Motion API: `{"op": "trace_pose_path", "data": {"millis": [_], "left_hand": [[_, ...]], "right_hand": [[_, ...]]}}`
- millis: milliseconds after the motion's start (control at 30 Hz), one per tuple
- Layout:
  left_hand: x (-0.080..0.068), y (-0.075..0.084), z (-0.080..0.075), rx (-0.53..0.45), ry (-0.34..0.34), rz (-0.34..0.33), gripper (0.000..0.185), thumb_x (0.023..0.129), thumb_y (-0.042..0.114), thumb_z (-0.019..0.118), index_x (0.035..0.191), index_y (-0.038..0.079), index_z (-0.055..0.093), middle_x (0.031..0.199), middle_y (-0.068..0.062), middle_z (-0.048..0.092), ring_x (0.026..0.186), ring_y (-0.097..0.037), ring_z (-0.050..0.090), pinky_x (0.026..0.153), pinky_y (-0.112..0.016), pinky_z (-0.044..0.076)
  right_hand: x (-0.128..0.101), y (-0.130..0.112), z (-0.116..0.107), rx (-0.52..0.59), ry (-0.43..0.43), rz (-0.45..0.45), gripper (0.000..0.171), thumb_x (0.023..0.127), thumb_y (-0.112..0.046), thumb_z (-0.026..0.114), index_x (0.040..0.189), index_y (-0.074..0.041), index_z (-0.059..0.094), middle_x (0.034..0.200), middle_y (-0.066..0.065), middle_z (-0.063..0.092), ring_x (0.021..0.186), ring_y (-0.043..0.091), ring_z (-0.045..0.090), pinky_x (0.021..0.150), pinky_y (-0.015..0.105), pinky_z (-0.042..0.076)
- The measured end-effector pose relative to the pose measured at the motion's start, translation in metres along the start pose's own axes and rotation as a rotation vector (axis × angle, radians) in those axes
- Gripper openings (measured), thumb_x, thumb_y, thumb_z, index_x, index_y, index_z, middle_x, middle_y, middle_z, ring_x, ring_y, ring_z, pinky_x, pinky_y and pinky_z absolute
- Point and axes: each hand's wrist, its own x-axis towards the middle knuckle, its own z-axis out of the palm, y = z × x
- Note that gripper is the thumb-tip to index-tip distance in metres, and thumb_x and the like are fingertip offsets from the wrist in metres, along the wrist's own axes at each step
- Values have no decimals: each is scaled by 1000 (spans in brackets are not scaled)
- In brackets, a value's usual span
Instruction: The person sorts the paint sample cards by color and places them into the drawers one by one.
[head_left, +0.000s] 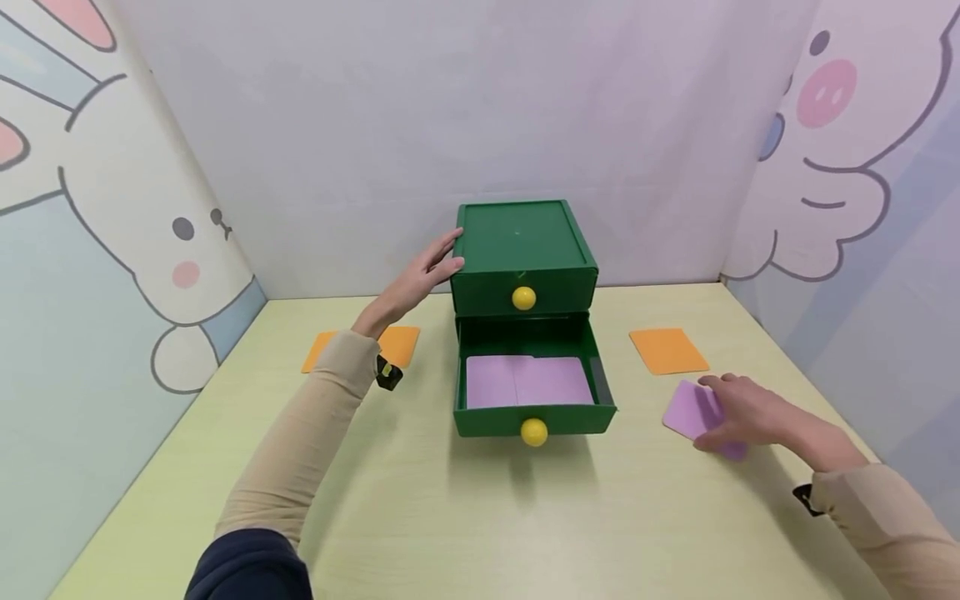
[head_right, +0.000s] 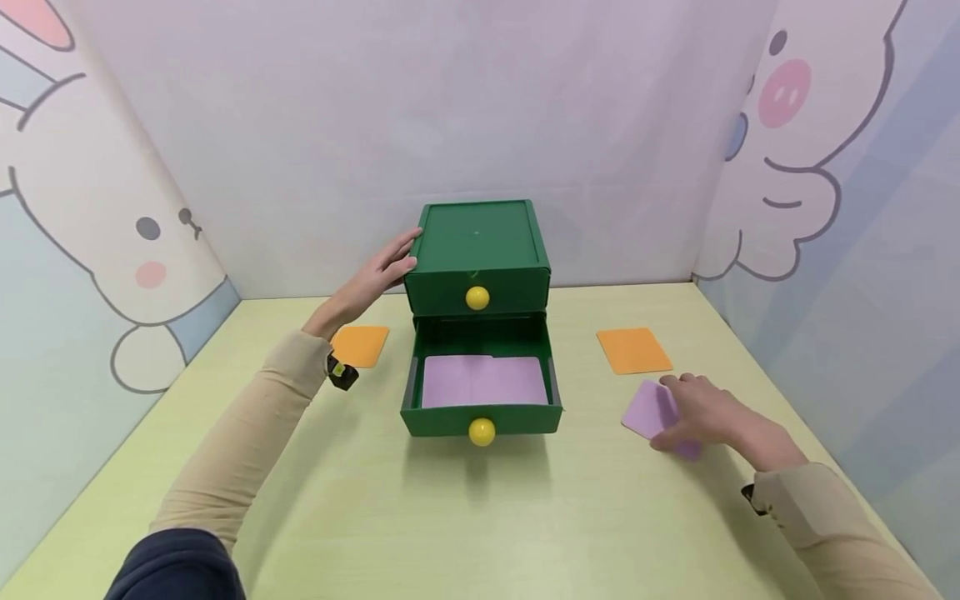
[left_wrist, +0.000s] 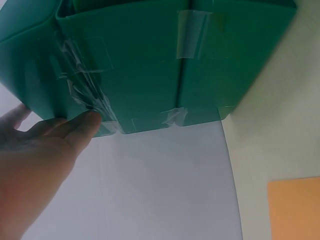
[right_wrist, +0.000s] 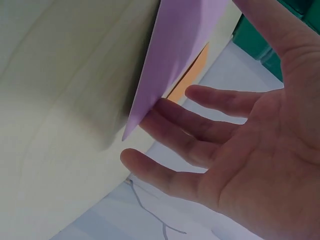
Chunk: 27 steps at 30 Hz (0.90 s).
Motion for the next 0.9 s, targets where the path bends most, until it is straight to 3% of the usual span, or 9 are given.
{"op": "trace_pose_path", "data": {"millis": [433,900], "left_hand": [[0,0,-1,1,1,5,63,102,30,40,157,20,11,165,0,5,153,-21,7,121,-50,18],[-2,1,0,5,0,8,64,102,30,41,157,18,11,165,-1,5,153,-22,7,121,-51,18]], "right_hand": [[9,-13,-8,17,56,-80,82,60,-43,87,117,8,56,97,13,62,81,19,52,67,29,43],[26,-64,-68,30,143,-194,73,62,-37,88,117,2,59,107,13,62,90,21,54,71,30,46]]}}
